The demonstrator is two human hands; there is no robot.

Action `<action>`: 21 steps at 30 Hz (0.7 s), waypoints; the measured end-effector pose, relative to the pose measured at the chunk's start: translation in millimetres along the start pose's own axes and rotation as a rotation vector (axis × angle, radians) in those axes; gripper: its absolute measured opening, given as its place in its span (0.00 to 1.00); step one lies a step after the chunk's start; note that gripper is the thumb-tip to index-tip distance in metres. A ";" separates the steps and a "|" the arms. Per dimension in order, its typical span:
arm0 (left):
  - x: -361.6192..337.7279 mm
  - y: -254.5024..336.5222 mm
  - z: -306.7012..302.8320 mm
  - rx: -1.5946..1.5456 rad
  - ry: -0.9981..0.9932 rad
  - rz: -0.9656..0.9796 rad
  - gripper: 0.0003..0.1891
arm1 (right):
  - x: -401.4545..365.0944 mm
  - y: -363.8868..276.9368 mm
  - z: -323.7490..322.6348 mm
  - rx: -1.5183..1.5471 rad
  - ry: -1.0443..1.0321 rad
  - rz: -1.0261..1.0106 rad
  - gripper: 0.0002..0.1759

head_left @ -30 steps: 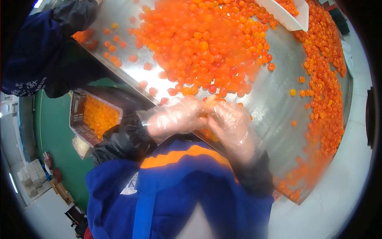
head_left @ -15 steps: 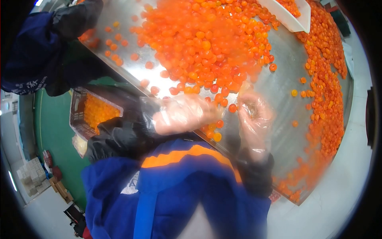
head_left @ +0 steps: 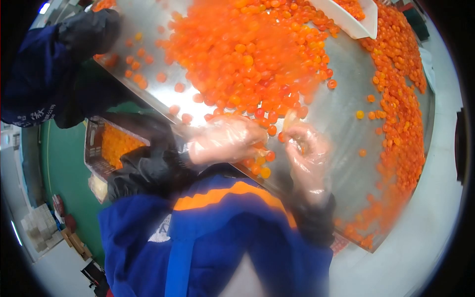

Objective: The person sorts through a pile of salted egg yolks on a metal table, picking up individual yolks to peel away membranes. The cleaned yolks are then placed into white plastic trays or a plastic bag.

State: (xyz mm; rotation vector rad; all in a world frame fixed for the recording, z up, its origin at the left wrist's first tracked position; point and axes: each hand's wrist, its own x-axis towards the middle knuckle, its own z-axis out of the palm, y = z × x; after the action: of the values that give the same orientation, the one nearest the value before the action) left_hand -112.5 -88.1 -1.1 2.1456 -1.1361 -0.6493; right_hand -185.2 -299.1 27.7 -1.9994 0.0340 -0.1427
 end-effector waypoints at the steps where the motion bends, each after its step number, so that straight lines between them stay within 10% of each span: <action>1: -1.5 6.0 -5.3 0.017 0.136 0.037 0.14 | -0.4 -2.7 -0.4 0.000 0.006 0.000 0.10; 21: -10.2 48.0 -36.0 -0.099 0.040 -0.140 0.14 | -0.1 -14.9 0.0 -0.084 -0.142 -0.267 0.09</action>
State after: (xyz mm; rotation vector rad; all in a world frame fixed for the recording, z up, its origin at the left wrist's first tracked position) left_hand -120.1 -90.0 59.3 2.1565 -0.9196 -0.7070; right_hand -185.9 -292.8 41.3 -2.0865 -0.3236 -0.1725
